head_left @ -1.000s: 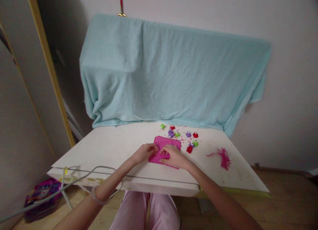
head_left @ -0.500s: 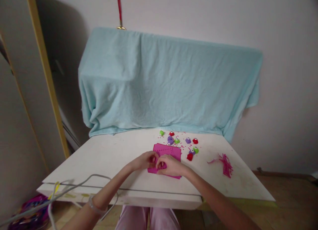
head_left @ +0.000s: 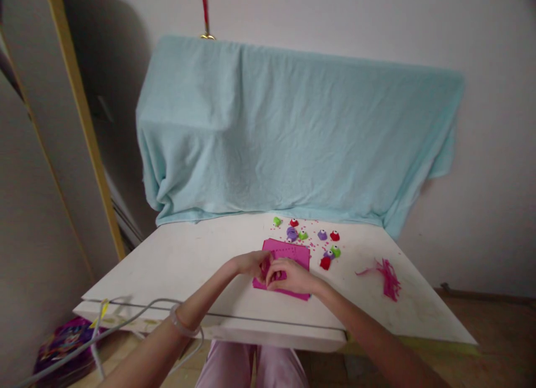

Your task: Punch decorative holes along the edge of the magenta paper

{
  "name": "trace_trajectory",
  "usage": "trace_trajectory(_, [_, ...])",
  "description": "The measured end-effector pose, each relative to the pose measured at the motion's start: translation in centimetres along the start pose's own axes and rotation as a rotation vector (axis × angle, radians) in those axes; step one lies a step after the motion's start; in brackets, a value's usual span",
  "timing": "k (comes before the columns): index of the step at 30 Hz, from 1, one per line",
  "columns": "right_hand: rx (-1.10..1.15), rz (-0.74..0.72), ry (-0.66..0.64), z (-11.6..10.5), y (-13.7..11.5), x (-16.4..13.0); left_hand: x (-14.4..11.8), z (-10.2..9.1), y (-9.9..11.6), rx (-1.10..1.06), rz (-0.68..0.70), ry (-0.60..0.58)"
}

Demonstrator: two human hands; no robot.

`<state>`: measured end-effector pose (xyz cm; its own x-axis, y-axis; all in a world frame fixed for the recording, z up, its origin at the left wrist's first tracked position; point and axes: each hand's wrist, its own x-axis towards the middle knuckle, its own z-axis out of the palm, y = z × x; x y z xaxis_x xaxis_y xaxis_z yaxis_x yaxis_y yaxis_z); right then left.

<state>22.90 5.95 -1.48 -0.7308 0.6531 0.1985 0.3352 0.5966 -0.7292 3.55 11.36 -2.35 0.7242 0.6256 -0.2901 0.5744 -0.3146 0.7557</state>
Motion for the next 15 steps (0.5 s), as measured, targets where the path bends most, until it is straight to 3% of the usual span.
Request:
trace_trajectory(8, [-0.01, 0.007, -0.036, -0.2, 0.0, 0.3, -0.4, -0.9, 4.0, 0.168, -0.153, -0.073])
trace_trajectory(15, [-0.057, -0.02, -0.064, -0.3, -0.2, 0.5, -0.2, -0.9, 4.5, 0.174, -0.164, -0.089])
